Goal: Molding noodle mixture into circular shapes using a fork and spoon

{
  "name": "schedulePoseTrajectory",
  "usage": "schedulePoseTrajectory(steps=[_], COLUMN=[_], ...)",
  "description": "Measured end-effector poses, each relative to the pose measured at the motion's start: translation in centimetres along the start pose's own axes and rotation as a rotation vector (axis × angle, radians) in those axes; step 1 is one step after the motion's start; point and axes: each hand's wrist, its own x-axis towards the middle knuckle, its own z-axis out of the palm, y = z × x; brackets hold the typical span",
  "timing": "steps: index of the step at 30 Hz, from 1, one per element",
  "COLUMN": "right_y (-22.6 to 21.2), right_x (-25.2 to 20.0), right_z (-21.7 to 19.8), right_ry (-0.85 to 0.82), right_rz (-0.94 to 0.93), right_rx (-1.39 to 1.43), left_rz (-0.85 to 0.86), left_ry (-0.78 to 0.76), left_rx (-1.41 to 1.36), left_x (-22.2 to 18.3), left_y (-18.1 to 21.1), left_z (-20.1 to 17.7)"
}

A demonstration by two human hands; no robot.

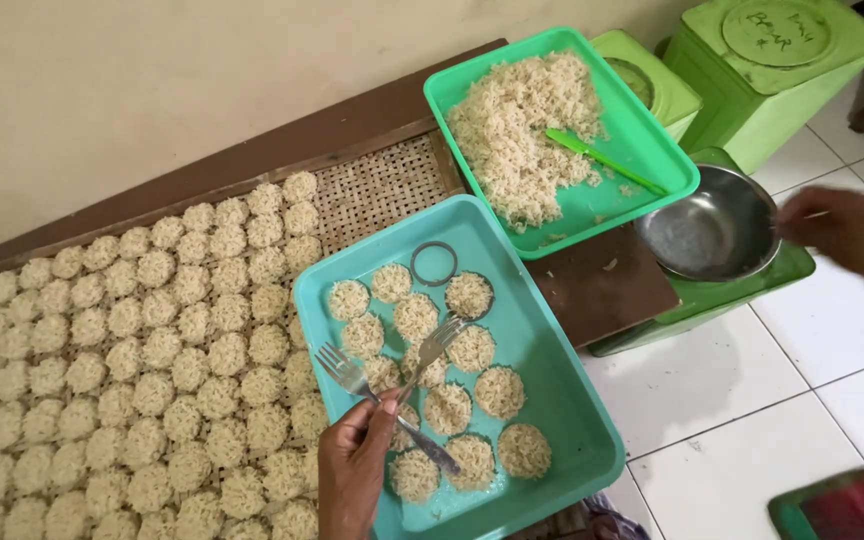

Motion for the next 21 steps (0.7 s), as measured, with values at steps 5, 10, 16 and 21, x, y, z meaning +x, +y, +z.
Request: schedulePoseTrajectory(steps=[5, 10, 16, 21], right_y=[-0.2, -1.4, -17.2, -15.0], right_x=[-0.1, 1.0, 0.5, 8.0], right_z=[-1.5, -3.6, 0.7, 9.5], right_ry=[0.050, 0.106, 0.000, -0.096], right_rz=[-0.161, -0.384, -0.191, -0.440], right_rx=[-0.069, -0.151, 0.066, -0.700], left_rz=[-0.036, -0.093, -0.043, -0.059], left_ry=[-0.005, -0.021, -0.032, -0.027], left_rx=[-0.011, -0.018, 0.038, 0.020], left_x=[-0.2, -0.3, -0.2, -0.5], left_y=[0.9, 1.3, 1.1, 1.8], left_z=[-0.2, -0.3, -0.2, -0.8])
